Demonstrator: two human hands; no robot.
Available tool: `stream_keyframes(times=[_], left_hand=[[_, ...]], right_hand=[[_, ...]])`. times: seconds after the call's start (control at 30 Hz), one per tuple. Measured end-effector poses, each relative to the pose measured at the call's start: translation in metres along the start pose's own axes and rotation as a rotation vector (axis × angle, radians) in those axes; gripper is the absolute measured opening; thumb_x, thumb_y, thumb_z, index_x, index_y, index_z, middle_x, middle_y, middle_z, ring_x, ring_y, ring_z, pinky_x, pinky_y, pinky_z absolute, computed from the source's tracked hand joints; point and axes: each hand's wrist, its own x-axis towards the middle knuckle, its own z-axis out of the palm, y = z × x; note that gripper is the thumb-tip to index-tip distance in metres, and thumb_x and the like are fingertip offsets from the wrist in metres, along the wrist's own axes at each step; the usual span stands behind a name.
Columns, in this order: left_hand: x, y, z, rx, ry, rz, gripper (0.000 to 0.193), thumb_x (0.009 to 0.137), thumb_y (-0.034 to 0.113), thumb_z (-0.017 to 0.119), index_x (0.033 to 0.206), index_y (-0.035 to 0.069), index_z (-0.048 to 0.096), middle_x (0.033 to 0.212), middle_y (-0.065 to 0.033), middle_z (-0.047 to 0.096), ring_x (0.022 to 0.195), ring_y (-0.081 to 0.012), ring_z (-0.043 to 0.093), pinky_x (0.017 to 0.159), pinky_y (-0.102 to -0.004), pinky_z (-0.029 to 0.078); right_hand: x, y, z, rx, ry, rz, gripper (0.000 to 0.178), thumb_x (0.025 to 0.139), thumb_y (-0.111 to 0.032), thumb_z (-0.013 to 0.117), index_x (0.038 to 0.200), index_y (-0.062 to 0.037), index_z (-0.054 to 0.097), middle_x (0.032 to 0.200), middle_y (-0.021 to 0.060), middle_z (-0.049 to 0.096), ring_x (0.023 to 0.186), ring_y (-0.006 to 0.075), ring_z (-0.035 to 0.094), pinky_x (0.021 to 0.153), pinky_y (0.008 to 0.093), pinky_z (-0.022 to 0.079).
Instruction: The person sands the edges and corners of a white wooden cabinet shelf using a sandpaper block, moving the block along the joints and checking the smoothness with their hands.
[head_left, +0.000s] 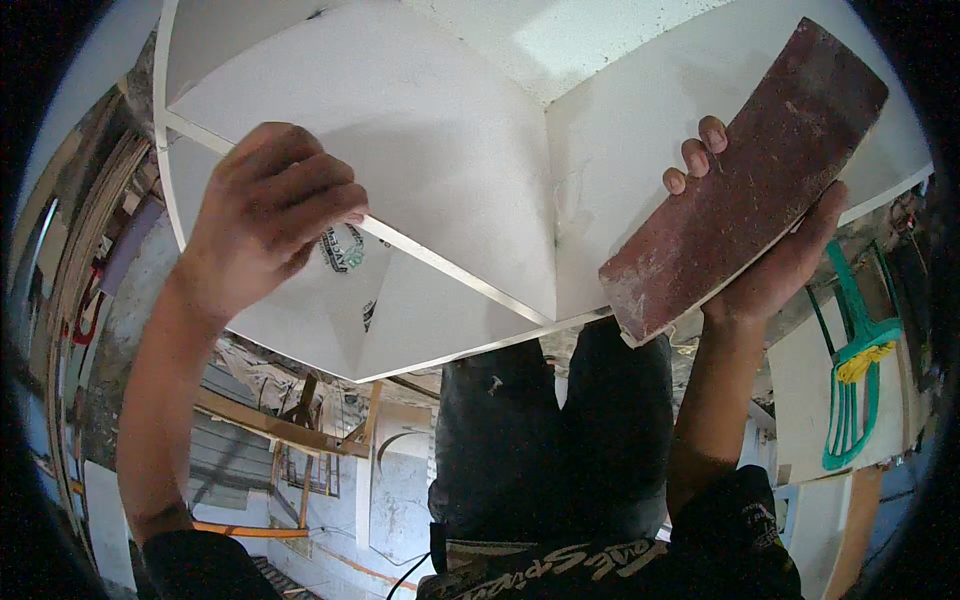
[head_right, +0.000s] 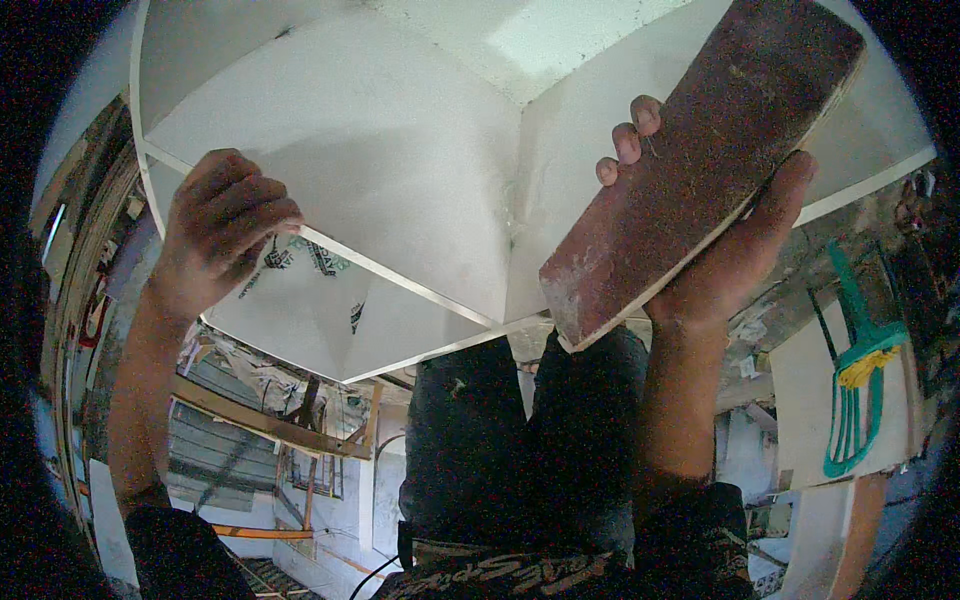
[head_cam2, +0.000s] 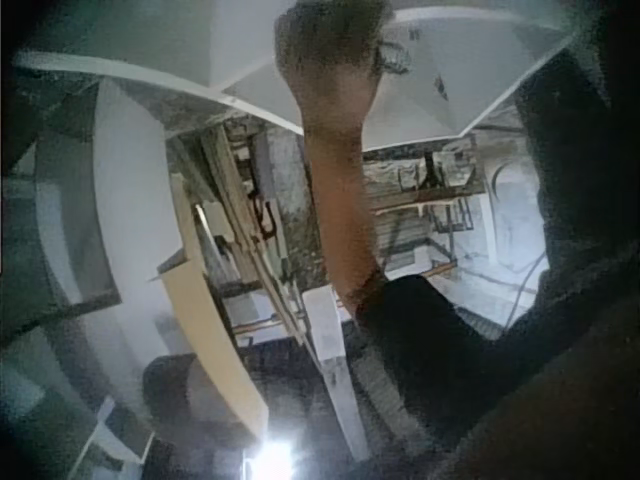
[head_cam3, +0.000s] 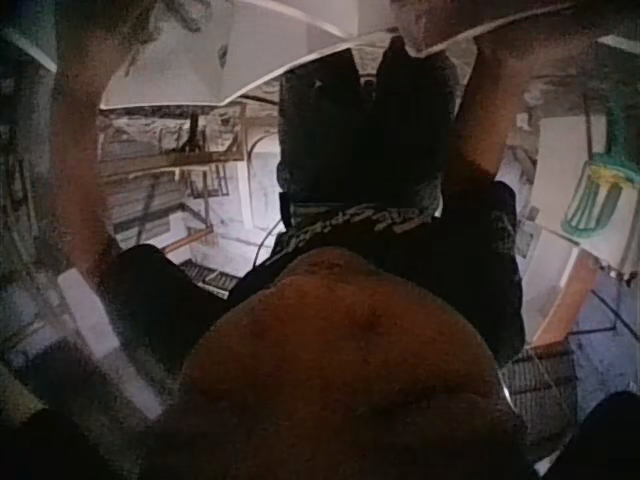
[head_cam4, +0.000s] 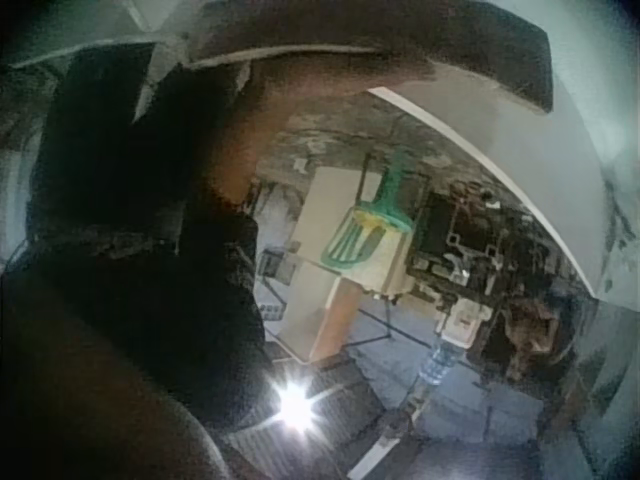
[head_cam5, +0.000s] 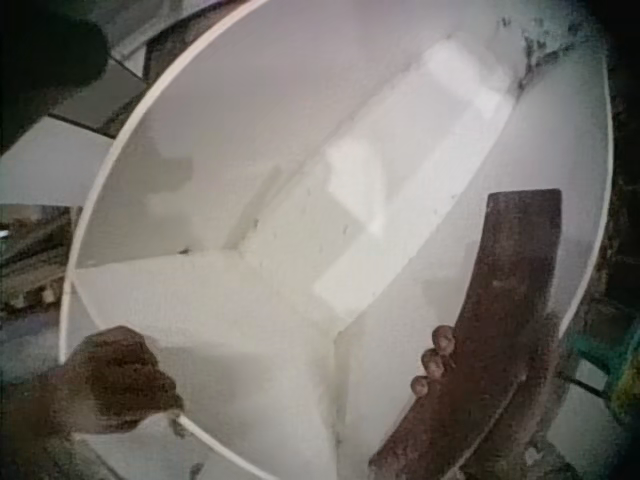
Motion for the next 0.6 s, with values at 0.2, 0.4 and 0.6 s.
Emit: stream_keyframes(times=[0.2,0.4,0.6], left_hand=[[0.008,0.038,0.038,-0.084,0.087,-0.020,0.020,0.066,0.010,0.072,0.086,0.008,0.069,0.089,-0.0008,0.066,0.089,-0.0201,0.064,0.081,-0.0355,0.054],[-0.008,0.024,0.024,-0.018,0.063,-0.054,0.022,0.067,0.010,0.070,0.089,0.008,0.070,0.091,-0.0030,0.067,0.089,-0.0236,0.065,0.079,-0.0369,0.056],[-0.015,-0.008,-0.006,0.008,0.065,-0.158,0.030,0.064,-0.003,0.065,0.092,0.006,0.072,0.092,-0.0063,0.068,0.090,-0.0281,0.066,0.077,-0.0399,0.056]], right_hand=[[0.002,-0.001,-0.003,-0.047,0.057,0.022,0.080,0.094,-0.073,0.042,0.138,-0.0061,0.045,0.116,0.0195,0.055,0.099,0.0307,0.054,0.085,0.0419,0.049],[0.003,0.004,-0.007,0.023,-0.005,0.018,0.081,0.095,-0.073,0.040,0.136,-0.0043,0.045,0.112,0.0189,0.057,0.098,0.0310,0.055,0.084,0.0421,0.050],[0.000,0.002,-0.006,-0.023,0.050,-0.006,0.081,0.094,-0.074,0.040,0.135,-0.0042,0.046,0.114,0.0192,0.056,0.098,0.0307,0.055,0.084,0.0408,0.050]])
